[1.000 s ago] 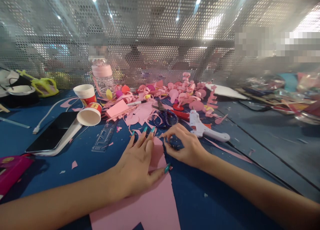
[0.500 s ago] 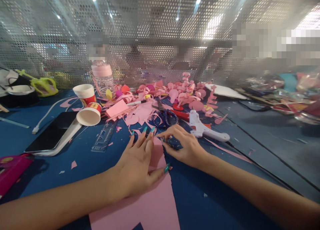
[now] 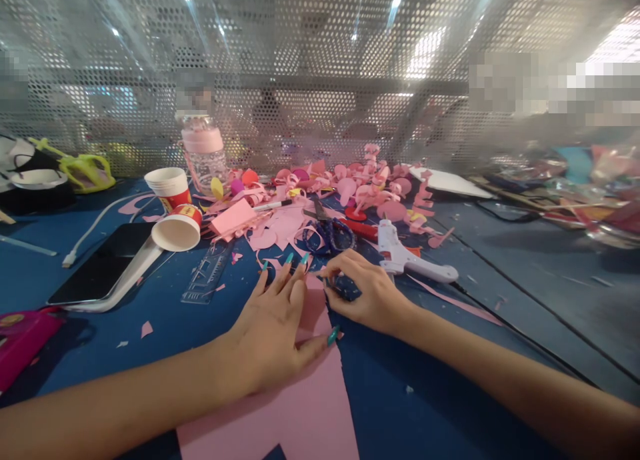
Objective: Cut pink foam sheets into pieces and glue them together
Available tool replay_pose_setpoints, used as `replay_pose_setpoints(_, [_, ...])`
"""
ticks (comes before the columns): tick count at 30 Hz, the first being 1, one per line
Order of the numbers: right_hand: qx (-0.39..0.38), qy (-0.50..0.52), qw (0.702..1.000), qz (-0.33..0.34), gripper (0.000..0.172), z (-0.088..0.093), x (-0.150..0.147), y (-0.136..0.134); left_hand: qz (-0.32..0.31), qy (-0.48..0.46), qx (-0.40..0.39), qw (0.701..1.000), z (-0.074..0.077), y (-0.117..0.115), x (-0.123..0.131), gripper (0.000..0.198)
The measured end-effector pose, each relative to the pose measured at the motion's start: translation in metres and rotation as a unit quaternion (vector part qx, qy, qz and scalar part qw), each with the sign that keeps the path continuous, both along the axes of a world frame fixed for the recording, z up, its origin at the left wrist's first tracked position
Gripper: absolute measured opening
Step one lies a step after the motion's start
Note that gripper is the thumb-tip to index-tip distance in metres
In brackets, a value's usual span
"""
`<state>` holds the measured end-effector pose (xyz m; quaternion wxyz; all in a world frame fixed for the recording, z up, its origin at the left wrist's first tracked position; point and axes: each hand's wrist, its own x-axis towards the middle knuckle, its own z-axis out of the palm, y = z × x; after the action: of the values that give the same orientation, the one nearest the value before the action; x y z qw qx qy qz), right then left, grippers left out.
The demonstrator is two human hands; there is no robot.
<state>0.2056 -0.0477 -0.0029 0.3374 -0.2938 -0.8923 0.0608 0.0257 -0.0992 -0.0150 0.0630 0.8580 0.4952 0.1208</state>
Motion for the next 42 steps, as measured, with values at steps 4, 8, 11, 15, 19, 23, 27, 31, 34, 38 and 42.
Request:
replay_pose_setpoints(4, [0.012, -0.004, 1.000, -0.007, 0.024, 0.0000, 0.0006, 0.0004, -0.002, 0.013, -0.005, 1.000, 0.0008, 0.0005, -0.0003, 0.083])
replay_pose_setpoints(8, [0.005, 0.010, 1.000, 0.005, 0.022, -0.0009, 0.0016, 0.0000, 0.001, 0.021, -0.008, 1.000, 0.0023, 0.0001, 0.0003, 0.085])
replay_pose_setpoints(11, [-0.013, -0.003, 1.000, 0.010, 0.023, -0.0006, 0.0005, 0.0002, 0.001, 0.021, -0.011, 1.000, 0.0028, -0.0003, 0.0002, 0.085])
replay_pose_setpoints(15, [-0.014, -0.013, 1.000, -0.019, 0.024, 0.0011, 0.0001, 0.0007, 0.001, 0.010, -0.006, 1.000, 0.0016, -0.0003, -0.0005, 0.083])
replay_pose_setpoints(19, [0.005, 0.012, 1.000, -0.009, 0.023, 0.0009, 0.0013, -0.0004, 0.000, 0.001, 0.000, 1.000, -0.0007, -0.0001, -0.0005, 0.083])
replay_pose_setpoints(23, [-0.001, 0.006, 1.000, 0.011, 0.022, 0.0006, -0.0001, -0.0007, -0.001, 0.002, -0.006, 1.000, 0.0001, -0.0003, -0.0002, 0.083])
replay_pose_setpoints(27, [-0.015, -0.022, 1.000, -0.004, 0.023, 0.0026, -0.0006, 0.0005, 0.001, 0.004, -0.010, 1.000, 0.0017, -0.0007, -0.0001, 0.083])
replay_pose_setpoints(31, [0.003, -0.008, 1.000, -0.013, 0.024, 0.0030, 0.0013, -0.0001, -0.001, -0.008, -0.001, 1.000, 0.0010, -0.0006, 0.0000, 0.082])
replay_pose_setpoints(34, [0.008, 0.005, 1.000, -0.003, 0.022, 0.0019, 0.0009, -0.0011, -0.002, -0.005, -0.004, 1.000, 0.0006, -0.0002, 0.0001, 0.082])
replay_pose_setpoints(38, [-0.009, -0.010, 1.000, 0.014, 0.024, 0.0013, -0.0008, -0.0003, 0.001, -0.002, -0.013, 1.000, 0.0023, -0.0001, 0.0005, 0.083])
replay_pose_setpoints(42, [0.003, -0.013, 1.000, 0.002, 0.023, 0.0016, 0.0001, 0.0006, 0.003, 0.011, -0.019, 1.000, 0.0048, -0.0003, 0.0013, 0.085])
